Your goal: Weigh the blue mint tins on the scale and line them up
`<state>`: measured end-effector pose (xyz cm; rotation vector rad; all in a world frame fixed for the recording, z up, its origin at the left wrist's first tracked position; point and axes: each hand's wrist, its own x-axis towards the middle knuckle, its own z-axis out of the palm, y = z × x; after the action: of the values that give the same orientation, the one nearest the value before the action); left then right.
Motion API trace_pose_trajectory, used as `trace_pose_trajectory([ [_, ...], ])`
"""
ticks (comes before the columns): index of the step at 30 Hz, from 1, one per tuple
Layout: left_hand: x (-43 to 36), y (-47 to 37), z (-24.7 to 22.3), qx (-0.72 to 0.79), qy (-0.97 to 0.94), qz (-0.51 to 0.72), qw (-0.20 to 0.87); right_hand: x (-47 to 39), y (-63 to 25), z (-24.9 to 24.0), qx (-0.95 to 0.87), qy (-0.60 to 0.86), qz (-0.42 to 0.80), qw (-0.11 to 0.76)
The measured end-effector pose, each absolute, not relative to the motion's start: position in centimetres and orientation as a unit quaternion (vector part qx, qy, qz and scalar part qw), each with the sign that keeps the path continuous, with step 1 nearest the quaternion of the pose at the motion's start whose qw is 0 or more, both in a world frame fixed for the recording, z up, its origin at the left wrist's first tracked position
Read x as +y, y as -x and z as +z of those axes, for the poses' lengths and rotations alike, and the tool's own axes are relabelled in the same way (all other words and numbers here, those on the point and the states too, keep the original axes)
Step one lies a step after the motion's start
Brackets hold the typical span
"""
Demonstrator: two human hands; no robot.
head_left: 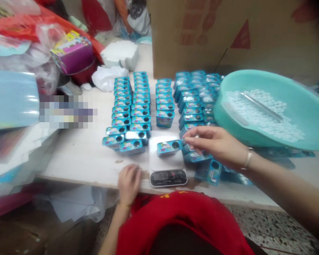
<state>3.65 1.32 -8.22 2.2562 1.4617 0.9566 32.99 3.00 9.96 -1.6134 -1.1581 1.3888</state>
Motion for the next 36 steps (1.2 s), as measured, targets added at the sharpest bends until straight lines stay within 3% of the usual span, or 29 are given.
trace_pose_trajectory([
  [3,1.5,-4.5,-6.2,0.487,-0.77,0.379,0.159,0.1,-34.5,10.7,-0.29,0.596,0.604,0.443],
  [7,2.5,-6.9,-2.2,0.419,-0.804,0.408,0.109,-4.9,-36.8,10.5,-0.178,0.607,0.577,0.517],
  [16,4.8,-11.4,1.6,0.357,-0.872,0.332,0.047,-15.0,-38.5,4.3,0.003,0.61,0.569,0.551],
  [21,4.2,-13.0,2.0,0.368,-0.894,0.255,-0.016,-16.9,-36.9,0.5,0.042,0.53,0.606,0.592],
  [30,3.0,-15.7,2.7,0.324,-0.915,0.235,-0.043,-16.5,-36.0,-0.9,0.006,0.471,0.66,0.586],
  [34,1.7,-16.2,3.3,0.315,-0.911,0.266,-0.001,-16.6,-36.3,-1.5,-0.016,0.482,0.654,0.582],
  [36,0.4,-16.6,3.1,0.29,-0.93,0.218,0.049,-16.7,-36.4,-1.9,-0.021,0.485,0.652,0.582],
])
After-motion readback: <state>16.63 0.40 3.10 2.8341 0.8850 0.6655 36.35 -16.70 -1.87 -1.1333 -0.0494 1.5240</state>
